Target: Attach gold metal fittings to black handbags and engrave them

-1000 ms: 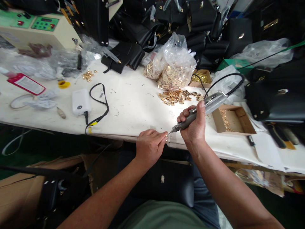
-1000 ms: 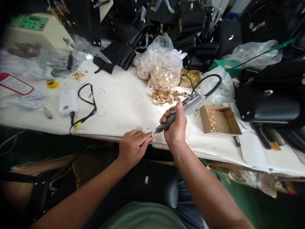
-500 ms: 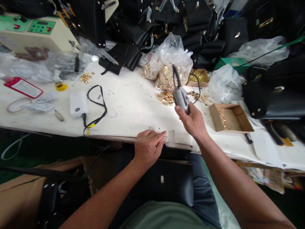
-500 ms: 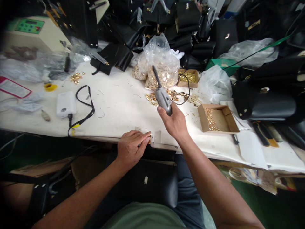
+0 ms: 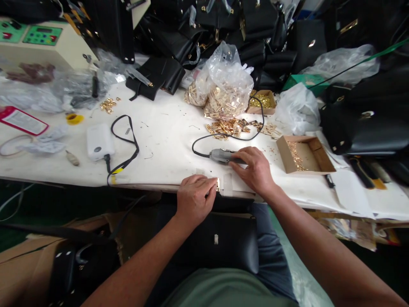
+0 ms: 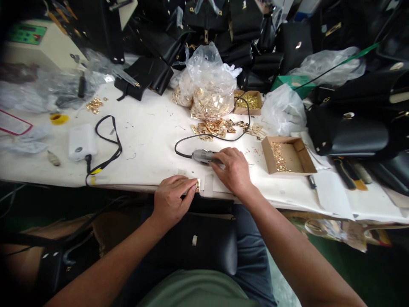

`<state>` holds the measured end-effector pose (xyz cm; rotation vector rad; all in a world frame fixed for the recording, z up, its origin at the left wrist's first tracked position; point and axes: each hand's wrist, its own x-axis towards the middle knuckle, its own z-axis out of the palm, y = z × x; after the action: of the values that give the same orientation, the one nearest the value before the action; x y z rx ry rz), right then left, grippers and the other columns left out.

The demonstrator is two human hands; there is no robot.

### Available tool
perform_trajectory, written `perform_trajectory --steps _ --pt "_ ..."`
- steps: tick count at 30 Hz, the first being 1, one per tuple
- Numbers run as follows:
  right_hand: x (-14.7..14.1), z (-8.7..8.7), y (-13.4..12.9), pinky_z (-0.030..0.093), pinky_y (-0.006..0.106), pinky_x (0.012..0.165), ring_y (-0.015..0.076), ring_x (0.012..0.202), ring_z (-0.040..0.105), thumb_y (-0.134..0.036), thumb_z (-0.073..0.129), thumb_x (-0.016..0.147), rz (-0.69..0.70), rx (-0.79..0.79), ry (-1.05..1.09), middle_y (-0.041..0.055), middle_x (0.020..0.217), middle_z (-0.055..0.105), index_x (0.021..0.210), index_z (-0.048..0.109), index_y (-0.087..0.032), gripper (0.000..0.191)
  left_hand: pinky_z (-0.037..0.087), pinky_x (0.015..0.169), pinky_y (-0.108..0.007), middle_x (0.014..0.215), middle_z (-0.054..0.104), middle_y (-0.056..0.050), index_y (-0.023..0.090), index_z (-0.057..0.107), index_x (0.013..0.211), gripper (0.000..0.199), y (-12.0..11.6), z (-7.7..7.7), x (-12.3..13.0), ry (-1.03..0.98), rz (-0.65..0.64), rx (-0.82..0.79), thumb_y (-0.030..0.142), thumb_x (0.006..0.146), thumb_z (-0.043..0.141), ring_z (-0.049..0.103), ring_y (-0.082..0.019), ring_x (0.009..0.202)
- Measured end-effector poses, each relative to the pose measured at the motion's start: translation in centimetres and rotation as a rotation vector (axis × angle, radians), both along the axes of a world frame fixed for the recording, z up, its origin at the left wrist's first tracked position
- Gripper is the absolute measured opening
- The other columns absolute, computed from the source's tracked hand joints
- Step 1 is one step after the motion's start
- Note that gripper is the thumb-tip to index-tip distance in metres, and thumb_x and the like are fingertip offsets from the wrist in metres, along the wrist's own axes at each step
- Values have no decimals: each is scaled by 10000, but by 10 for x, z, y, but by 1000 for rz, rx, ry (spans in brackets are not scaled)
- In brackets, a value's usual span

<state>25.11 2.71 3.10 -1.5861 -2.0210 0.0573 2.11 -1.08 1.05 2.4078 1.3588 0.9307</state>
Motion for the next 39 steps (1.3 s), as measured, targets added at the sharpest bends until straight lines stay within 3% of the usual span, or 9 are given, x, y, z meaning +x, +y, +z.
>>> perform_trajectory --steps 4,7,10,14,20,23,39 --pt "-14 6 -23 459 384 836 242 910 643 -340 668 968 90 9 28 64 940 721 955 783 -246 149 498 914 -416 988 804 -5 264 756 1109 193 -1 0 0 7 -1 -9 230 968 629 694 -232 1006" --pt "-23 1 -31 469 320 739 194 826 668 -324 662 973 155 -165 61 47 942 727 988 780 -244 144 496 902 -415 989 803 -5 258 755 1101 183 -1 0 0 17 5 -1 234 967 632 693 -235 998" --pt "-29 -6 -32 461 288 705 177 825 686 -282 658 969 140 -285 77 34 937 724 956 776 -245 124 492 900 -415 990 802 -9 251 752 1111 187 -1 1 1 23 5 7 235 968 633 689 -238 996" --pt "-32 -8 -31 450 293 719 183 837 671 -240 644 964 131 -301 120 33 902 700 901 750 -225 124 484 886 -409 975 797 -5 262 753 1112 184 0 1 2 34 11 -6 245 976 630 685 -232 986" --pt "-37 2 -40 472 287 767 166 826 644 -280 638 966 142 -444 541 11 861 675 882 711 -217 128 484 887 -409 974 794 -20 244 751 1086 159 0 0 1 35 2 -18 265 987 629 683 -224 977" --pt "-39 5 -44 476 299 783 172 846 647 -307 642 962 148 -523 600 8 875 687 887 715 -220 137 487 885 -406 976 794 -28 235 749 1049 155 0 0 0 25 0 -14 261 998 606 685 -226 976" --pt "-38 4 -45 480 299 741 171 797 637 -272 656 927 145 -488 598 11 837 676 866 717 -211 105 487 856 -394 951 790 -23 235 755 1042 159 0 3 0 51 0 -25 265 996 605 680 -223 953"
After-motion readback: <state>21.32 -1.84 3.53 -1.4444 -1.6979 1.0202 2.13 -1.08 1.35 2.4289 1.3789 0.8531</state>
